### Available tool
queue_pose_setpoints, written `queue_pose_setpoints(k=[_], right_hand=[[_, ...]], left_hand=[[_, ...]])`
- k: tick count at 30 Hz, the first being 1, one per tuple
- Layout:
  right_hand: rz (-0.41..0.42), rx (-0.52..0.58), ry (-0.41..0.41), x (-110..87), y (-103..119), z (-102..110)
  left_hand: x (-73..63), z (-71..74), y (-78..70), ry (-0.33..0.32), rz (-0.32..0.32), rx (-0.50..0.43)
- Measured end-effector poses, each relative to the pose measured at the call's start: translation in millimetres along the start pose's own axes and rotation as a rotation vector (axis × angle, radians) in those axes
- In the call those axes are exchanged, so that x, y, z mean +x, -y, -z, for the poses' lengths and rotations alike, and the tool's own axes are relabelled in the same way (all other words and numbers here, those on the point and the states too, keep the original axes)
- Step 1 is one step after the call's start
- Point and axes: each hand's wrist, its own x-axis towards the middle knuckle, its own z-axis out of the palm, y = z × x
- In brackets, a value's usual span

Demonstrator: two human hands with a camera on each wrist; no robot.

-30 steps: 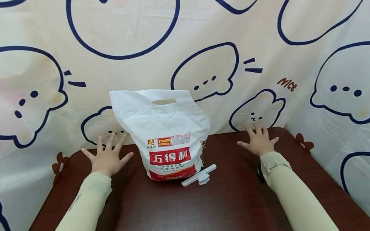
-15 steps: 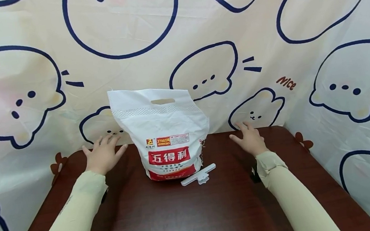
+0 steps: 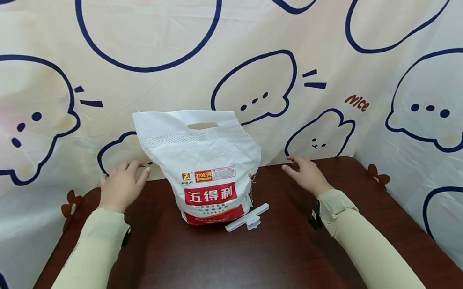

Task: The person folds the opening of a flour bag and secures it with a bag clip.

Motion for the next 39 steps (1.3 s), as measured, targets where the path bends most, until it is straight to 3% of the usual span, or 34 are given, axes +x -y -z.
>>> queue_pose_setpoints(k=[6, 19, 27, 39], right_hand=[[0.0, 0.091, -0.023, -2.6, 0, -1], [0.029, 0.206, -0.096, -5.9, 22, 1], [0.084, 0.28, -0.162, -9.9, 37, -1], [0.119, 0.384, -0.21, -14.0, 48, -9]], left_hand=[[2.1, 10.1, -5.6, -0.07, -0.008, -0.022], [7.5, 40.8, -29.4, -0.369, -0.063, -0.086], [7.9, 59.6, -46.8, -0.45, -0.075, -0.126], [2.6, 87.6, -81.2, -0.573, -0.202, -0.129]])
